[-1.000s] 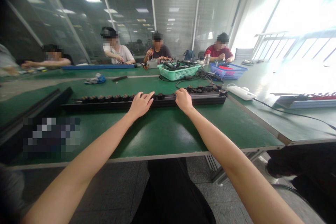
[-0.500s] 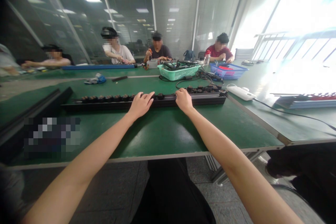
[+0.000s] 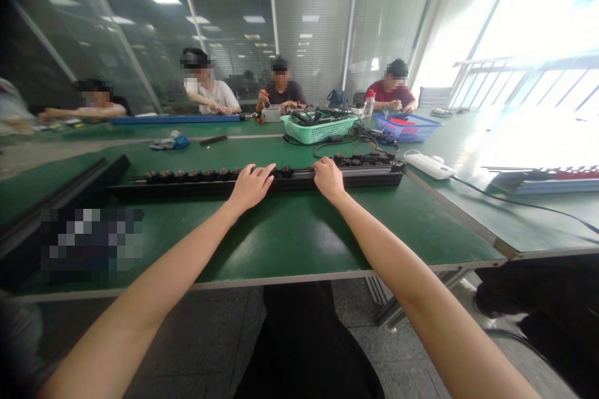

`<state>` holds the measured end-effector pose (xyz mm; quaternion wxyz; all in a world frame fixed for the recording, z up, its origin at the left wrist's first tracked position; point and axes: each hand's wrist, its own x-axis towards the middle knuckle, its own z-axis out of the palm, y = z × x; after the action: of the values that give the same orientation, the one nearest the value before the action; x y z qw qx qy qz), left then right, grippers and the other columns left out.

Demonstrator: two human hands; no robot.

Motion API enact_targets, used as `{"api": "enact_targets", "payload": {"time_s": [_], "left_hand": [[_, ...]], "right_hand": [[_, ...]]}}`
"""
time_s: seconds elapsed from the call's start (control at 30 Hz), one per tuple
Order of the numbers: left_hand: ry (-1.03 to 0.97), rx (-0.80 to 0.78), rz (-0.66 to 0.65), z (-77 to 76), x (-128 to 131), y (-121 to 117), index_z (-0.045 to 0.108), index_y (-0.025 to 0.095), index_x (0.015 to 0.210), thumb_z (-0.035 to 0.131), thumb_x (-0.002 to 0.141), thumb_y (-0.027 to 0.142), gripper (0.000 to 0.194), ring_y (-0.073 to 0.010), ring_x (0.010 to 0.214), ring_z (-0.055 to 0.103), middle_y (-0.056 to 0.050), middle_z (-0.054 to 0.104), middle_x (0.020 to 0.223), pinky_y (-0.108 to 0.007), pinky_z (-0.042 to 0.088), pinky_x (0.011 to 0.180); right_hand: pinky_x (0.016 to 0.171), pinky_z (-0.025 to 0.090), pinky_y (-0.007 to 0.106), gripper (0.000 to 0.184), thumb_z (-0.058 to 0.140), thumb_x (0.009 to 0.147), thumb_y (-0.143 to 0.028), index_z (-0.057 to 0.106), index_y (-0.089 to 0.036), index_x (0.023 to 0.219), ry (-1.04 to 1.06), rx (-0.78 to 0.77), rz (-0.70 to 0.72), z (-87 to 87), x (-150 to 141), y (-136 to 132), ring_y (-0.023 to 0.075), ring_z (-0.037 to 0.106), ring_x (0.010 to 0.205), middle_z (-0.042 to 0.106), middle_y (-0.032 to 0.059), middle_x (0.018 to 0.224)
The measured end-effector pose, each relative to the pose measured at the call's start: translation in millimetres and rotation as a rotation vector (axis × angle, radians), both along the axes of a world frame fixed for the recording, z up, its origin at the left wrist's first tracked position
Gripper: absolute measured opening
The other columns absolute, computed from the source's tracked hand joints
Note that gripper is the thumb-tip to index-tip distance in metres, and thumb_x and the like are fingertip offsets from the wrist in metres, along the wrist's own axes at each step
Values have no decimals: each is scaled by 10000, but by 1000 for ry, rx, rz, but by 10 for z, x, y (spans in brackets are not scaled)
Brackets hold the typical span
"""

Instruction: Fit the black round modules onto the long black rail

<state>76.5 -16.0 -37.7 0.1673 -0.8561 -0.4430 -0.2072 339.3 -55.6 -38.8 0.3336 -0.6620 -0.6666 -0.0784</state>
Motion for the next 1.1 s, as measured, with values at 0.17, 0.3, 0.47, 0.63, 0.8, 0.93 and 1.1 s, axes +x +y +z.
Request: {"api": "enact_targets", "payload": {"time_s": [0.17,0.3,0.47,0.63,0.8,0.93,1.1], "left_hand": [[3,3,3,-2,-4,1,518,206,1613,349,1127,388,545,-385,1385,517,-145,718,1411,-528,414,1166],[-8,5,-7,-5,-7,0,521,217,1610,356,1128,388,537,-385,1386,520,-141,715,1418,-531,418,1164],[-9,-13,-3,-4,-4,-2,514,211,1615,354,1129,394,544,-390,1396,510,-142,708,1429,-531,404,1177],[-19,-13,-7,-7,-5,3,514,212,1613,340,1127,393,547,-391,1398,503,-154,711,1420,-545,406,1170],[-6,-3,-6,-7,-6,1,516,209,1615,336,1127,392,551,-396,1384,508,-144,708,1427,-536,416,1159],[-6,-7,-2,-8,0,3,513,206,1619,338,1126,391,555,-401,1384,507,-146,708,1426,-536,418,1158],[-11,-5,-4,-13,-4,10,522,215,1609,343,1122,394,549,-390,1380,513,-146,719,1408,-536,420,1156]], "right_hand": [[941,512,343,360,464,991,-108,805,-176,1084,-8,-3,-3,-4,8,2,265,620,1169,699,146,1230],[937,514,347,363,463,987,-104,805,-187,1073,-12,-6,-10,-2,9,-3,267,621,1164,699,143,1224],[930,516,351,362,466,981,-99,807,-187,1065,-10,-3,-21,-2,11,-2,271,623,1160,702,143,1229],[922,519,352,371,467,971,-92,812,-195,1061,-7,-3,-24,-3,22,2,274,619,1155,702,141,1209],[930,519,348,369,467,972,-92,811,-191,1058,-9,-6,-29,-5,30,4,273,620,1156,700,142,1213],[940,517,349,369,465,971,-92,811,-194,1048,-13,-4,-28,-14,35,13,272,621,1153,701,141,1205],[955,515,354,372,465,963,-87,812,-193,1041,-7,-6,-28,-17,36,16,270,619,1150,696,142,1197]]}}
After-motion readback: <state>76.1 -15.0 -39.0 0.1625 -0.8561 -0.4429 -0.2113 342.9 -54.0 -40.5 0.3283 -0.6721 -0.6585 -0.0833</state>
